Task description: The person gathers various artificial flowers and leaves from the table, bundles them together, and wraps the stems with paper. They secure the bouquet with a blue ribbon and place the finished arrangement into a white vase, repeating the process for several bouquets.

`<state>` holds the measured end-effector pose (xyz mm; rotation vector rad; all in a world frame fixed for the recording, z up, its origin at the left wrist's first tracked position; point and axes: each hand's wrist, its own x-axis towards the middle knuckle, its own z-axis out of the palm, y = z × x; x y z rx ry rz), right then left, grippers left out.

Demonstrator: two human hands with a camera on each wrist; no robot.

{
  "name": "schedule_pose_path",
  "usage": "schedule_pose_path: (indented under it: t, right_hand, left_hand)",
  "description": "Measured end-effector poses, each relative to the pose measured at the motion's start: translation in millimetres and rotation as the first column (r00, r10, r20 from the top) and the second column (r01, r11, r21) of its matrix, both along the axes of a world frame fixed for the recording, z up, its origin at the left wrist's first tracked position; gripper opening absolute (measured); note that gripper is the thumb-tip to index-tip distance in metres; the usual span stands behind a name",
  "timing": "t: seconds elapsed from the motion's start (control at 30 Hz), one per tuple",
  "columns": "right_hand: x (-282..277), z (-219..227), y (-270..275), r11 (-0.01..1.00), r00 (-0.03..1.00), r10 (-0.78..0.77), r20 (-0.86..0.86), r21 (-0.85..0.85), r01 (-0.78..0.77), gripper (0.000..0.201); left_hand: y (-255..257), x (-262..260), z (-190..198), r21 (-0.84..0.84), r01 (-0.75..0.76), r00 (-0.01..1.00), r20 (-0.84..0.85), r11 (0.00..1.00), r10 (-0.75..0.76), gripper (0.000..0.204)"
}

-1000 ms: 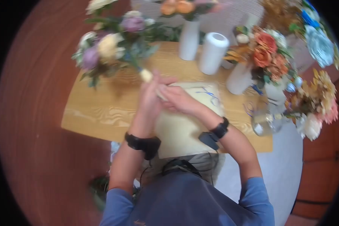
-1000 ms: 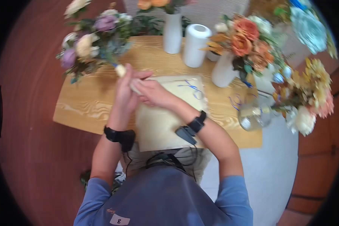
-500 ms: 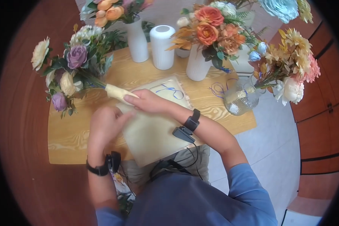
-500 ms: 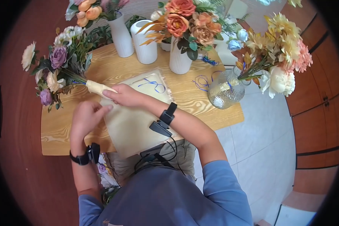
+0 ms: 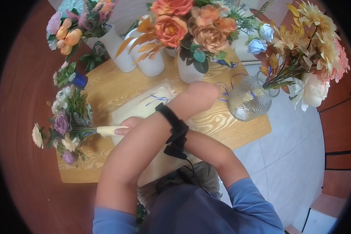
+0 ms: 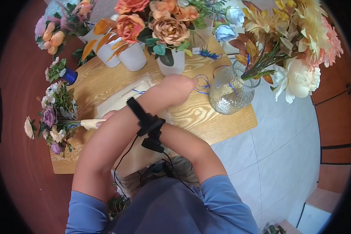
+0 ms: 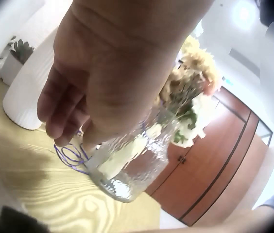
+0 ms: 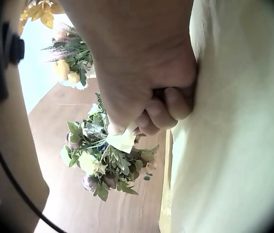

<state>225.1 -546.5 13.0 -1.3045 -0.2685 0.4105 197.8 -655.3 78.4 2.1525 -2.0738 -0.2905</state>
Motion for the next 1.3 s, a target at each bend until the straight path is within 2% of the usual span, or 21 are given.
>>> schedule_pose_path:
  t: [0.07,0.1,0.2,0.27,0.3,0.37,0.47,0.53,0.6,0.67,0.7,0.73,0.77,0.83,0.87,0.93,1.0,1.03,1.1,1.17,1.3]
  right_hand:
    - [4,11,-2,0.994,0.998,-0.045,0.033,-0.099,0.048,0.042]
    - [5,5,-2,0.994,0.999,-0.044,0.029,-0.096,0.047,0.042]
    - [8,-9,0,0.997,0.996,-0.030,-0.082,0.075,0.036,0.037]
    - [6,-14,-4,0.988,0.997,-0.056,-0.046,0.138,0.062,0.037]
    - [6,-14,-5,0.986,0.997,-0.070,-0.008,0.154,0.071,0.037]
    - [8,-12,-6,0.986,0.990,-0.100,0.100,0.147,0.084,0.037]
    - [15,-12,0,0.991,0.938,-0.132,0.320,0.077,0.113,0.037]
    - [21,-15,5,0.991,0.883,-0.124,0.453,0.003,0.137,0.037]
    - [26,-21,9,0.990,0.870,-0.106,0.482,-0.032,0.138,0.037]
    - [32,-28,11,0.968,0.931,-0.025,0.365,-0.225,0.114,0.025]
    - [30,-23,10,0.952,0.947,0.001,0.323,-0.290,0.097,0.023]
    - [26,-18,8,0.980,0.929,-0.076,0.362,-0.143,0.136,0.029]
    - [21,-14,7,0.987,0.906,-0.147,0.397,0.004,0.159,0.039]
    - [17,-8,2,0.978,0.914,-0.189,0.359,0.154,0.142,0.037]
    - [15,-6,-1,0.972,0.939,-0.185,0.290,0.192,0.132,0.037]
    - [7,-6,-8,0.962,0.981,-0.152,0.122,0.247,0.119,0.035]
    - [-5,-8,-17,0.948,0.993,-0.111,-0.035,0.295,0.117,0.033]
    - [-9,-8,-19,0.944,0.991,-0.092,-0.093,0.310,0.117,0.033]
    - [-14,-3,-18,0.944,0.988,-0.048,-0.148,0.316,0.093,0.031]
    - [-10,1,-8,0.955,0.983,0.004,-0.182,0.294,0.050,0.030]
    - [-3,10,-3,0.975,0.990,-0.012,-0.143,0.219,0.043,0.033]
  left_hand:
    - [-17,9,-22,0.114,0.013,0.997,0.075,0.993,-0.022,0.015]
    - [-22,14,-28,0.116,0.013,0.997,0.071,0.993,-0.022,0.015]
    - [-20,25,-36,0.040,0.033,0.997,0.072,0.999,-0.036,0.010]
    - [-2,26,-4,-0.121,0.015,0.999,-0.036,0.993,-0.019,0.006]
    - [8,27,10,-0.115,0.015,0.999,-0.036,0.993,-0.019,0.006]
    - [29,31,41,-0.176,-0.002,0.982,-0.185,0.984,-0.031,0.008]
    - [62,36,81,-0.174,0.009,0.977,-0.210,0.985,-0.046,0.008]
    - [82,40,95,-0.238,-0.065,0.975,-0.224,0.969,0.011,0.007]
    - [97,44,101,-0.219,-0.137,0.969,-0.230,0.966,0.086,0.007]
    - [105,49,101,-0.202,-0.210,0.959,-0.236,0.957,0.160,0.007]
    - [105,53,96,-0.172,-0.193,0.978,-0.119,0.966,0.174,0.006]
    - [105,58,90,-0.138,-0.180,0.983,-0.001,0.974,0.182,0.009]
    - [104,61,80,-0.142,-0.186,0.982,-0.002,0.972,0.188,0.009]
    - [96,63,67,-0.074,-0.158,0.967,0.192,0.985,0.169,0.010]
    - [89,63,60,-0.079,-0.163,0.966,0.189,0.983,0.176,0.010]
    - [64,49,56,0.055,-0.026,0.989,0.147,0.998,0.018,0.009]
    - [34,31,53,0.116,0.103,0.990,0.080,0.988,-0.113,0.011]
    - [19,21,46,0.164,0.107,0.991,0.065,0.981,-0.119,0.012]
    - [-6,9,26,0.208,0.111,0.991,0.048,0.972,-0.123,0.014]
    - [-20,3,8,0.136,0.171,0.985,-0.001,0.976,-0.172,0.020]
    - [-32,4,-16,0.098,0.136,0.991,-0.023,0.986,-0.134,0.017]
